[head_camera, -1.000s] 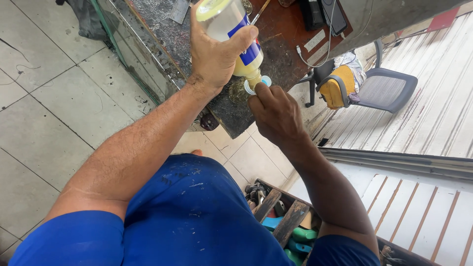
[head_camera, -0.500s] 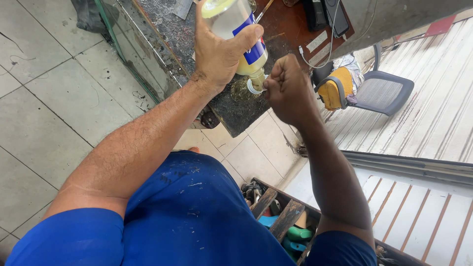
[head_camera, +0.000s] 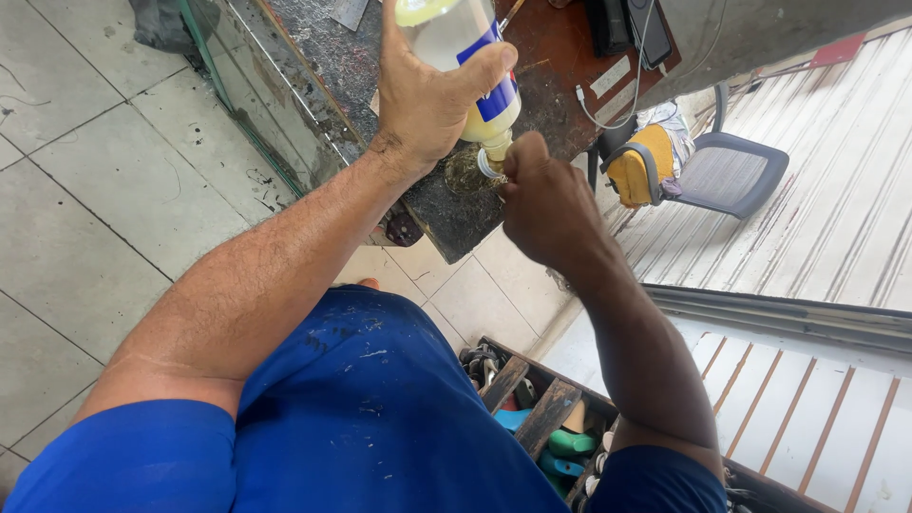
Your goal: Applying glue to leather strips and a bag for repair
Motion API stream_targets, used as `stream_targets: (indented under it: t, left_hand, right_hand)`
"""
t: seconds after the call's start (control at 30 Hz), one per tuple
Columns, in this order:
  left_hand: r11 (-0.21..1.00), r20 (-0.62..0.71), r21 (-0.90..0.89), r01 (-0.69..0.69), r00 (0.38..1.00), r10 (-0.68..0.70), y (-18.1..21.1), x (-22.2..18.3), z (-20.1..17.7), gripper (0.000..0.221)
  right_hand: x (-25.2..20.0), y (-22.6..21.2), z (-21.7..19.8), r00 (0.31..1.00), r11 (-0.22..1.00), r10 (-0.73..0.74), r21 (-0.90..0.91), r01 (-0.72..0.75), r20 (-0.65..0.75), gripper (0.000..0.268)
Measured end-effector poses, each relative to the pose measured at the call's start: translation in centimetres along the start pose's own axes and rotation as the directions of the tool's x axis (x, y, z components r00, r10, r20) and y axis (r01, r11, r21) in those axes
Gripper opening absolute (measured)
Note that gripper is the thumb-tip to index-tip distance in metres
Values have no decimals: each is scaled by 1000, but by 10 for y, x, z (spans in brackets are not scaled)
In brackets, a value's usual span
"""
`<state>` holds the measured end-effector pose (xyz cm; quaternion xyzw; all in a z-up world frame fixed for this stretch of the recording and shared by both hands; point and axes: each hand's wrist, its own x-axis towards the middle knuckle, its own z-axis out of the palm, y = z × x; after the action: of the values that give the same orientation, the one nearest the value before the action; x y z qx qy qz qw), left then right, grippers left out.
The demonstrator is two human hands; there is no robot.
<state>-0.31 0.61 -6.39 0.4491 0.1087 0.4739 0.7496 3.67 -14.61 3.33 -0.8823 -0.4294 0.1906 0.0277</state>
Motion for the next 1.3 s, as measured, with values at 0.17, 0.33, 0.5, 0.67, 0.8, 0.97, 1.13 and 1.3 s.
stream_targets:
  t: [0.17, 0.33, 0.5, 0.67, 0.8, 0.97, 1.13, 1.3]
  left_hand:
    - [1000, 2, -2, -20, 1000, 20, 5, 0, 1, 67]
    - [994, -7, 2, 105, 994, -105, 0, -3, -4, 80]
    - [997, -13, 56, 60, 998, -59, -4, -3, -2, 79]
    - [995, -10, 63, 73, 997, -73, -1, -5, -2, 79]
    - [1000, 5, 28, 8, 1000, -8, -5, -4, -4, 74]
    - [999, -13, -13, 42, 999, -42, 5, 1, 0, 72]
    - [999, 37, 46, 10, 999, -12, 3, 0, 0, 73]
    - [991, 12, 114, 73, 997, -75, -3, 0, -4, 81]
  right_hand:
    - [7, 34, 3, 953, 871, -66, 449, 199, -295, 34]
    - [24, 52, 35, 906, 607, 9, 722, 332, -423, 42]
    - [27, 45, 26, 937, 566, 140, 802, 190, -320, 44]
    - [17, 28, 13, 930, 836, 38, 522, 170, -365, 41]
    - [13, 27, 7, 959, 970, 29, 239, 41, -283, 36]
    - [11, 41, -4, 973, 842, -7, 524, 131, -232, 41]
    - [29, 48, 8, 953, 677, -10, 700, 228, -301, 43]
    - [26, 55, 10, 994, 801, 106, 590, -97, 19, 33]
